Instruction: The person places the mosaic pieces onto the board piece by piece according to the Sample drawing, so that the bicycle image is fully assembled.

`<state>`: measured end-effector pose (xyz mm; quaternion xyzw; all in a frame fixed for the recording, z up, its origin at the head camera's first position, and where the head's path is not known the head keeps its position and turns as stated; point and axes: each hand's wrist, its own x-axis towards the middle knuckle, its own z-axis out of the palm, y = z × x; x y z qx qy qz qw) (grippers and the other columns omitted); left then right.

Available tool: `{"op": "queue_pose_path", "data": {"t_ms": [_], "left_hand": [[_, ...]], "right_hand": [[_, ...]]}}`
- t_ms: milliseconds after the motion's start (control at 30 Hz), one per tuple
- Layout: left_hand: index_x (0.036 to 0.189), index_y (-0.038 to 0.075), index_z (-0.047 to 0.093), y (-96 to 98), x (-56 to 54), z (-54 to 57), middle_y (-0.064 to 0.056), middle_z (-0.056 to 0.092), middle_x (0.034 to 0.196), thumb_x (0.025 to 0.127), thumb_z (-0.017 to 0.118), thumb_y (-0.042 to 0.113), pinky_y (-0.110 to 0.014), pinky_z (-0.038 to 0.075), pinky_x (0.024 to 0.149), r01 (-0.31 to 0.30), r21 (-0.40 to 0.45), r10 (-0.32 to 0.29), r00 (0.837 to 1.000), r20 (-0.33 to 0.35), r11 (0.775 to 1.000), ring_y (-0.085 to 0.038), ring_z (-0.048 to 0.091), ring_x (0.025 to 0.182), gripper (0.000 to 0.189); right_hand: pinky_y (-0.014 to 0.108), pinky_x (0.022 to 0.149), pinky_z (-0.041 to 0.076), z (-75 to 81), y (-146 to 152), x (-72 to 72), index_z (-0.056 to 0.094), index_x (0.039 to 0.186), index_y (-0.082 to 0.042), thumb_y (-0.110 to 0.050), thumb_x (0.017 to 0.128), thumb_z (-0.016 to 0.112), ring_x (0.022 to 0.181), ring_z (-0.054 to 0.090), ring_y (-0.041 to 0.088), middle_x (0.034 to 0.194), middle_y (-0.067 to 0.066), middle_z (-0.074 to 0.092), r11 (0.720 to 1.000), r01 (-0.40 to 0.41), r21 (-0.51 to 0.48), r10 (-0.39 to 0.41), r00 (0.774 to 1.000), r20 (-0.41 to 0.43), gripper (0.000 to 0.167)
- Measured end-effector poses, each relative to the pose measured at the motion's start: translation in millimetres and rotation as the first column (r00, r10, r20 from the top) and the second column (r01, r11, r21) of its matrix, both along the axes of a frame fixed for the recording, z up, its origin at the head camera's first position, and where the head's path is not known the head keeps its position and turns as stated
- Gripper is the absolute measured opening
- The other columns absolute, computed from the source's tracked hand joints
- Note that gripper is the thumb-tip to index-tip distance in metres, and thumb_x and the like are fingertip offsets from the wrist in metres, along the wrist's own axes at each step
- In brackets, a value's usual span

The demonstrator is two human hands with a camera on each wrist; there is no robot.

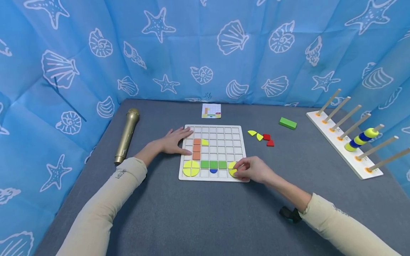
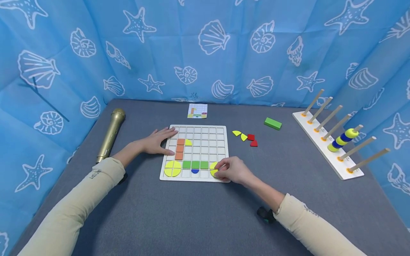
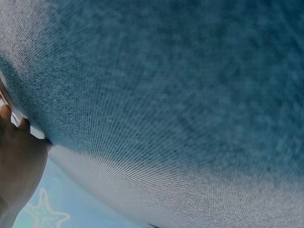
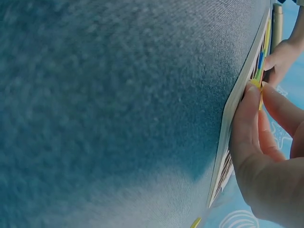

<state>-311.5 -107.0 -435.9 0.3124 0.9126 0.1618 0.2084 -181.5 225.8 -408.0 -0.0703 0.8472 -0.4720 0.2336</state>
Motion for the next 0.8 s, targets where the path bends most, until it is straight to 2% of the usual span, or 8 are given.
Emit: {"op": "queue_pose_path", "data": {"t_ms": [167,367,800], "left_hand": [[0.155,0.016,0.015,-1.1,0.2,0.1,-0.006,0.005,0.159,0.085,0.063,0.057,-0.055,-0.005,0.111,0.006,0.020,-0.006,1.000,-0.007,1.000,-0.028,-0.002,0.144,0.094],[0.155,0.016,0.015,-0.7,0.9,0.5,-0.007,0.006,0.159,0.084,0.063,0.059,-0.055,-0.005,0.111,0.006,0.021,-0.006,1.000,-0.013,1.000,-0.029,-0.002,0.144,0.095],[0.155,0.017,0.014,-0.6,-0.4,0.0,-0.006,0.004,0.159,0.085,0.063,0.057,-0.054,-0.005,0.111,0.008,0.009,-0.008,1.000,-0.006,1.000,-0.027,-0.003,0.144,0.094]], "right_hand": [[0.028,0.057,0.046,2.1,-0.2,-0.5,0.068,0.098,0.001,-0.009,0.084,0.072,0.068,0.062,0.018,0.074,0.006,0.066,0.999,0.013,0.043,-0.011,0.999,-0.030,0.017],[0.032,0.061,0.049,4.4,1.1,0.0,0.068,0.102,0.001,-0.010,0.088,0.068,0.070,0.062,0.020,0.076,0.006,0.065,0.999,0.011,0.048,-0.008,0.999,-0.052,0.018],[0.031,0.067,0.051,7.8,1.6,-0.4,0.067,0.107,0.002,-0.017,0.092,0.065,0.073,0.059,0.020,0.082,0.007,0.065,0.998,0.062,0.012,-0.062,0.998,0.025,0.024]]}}
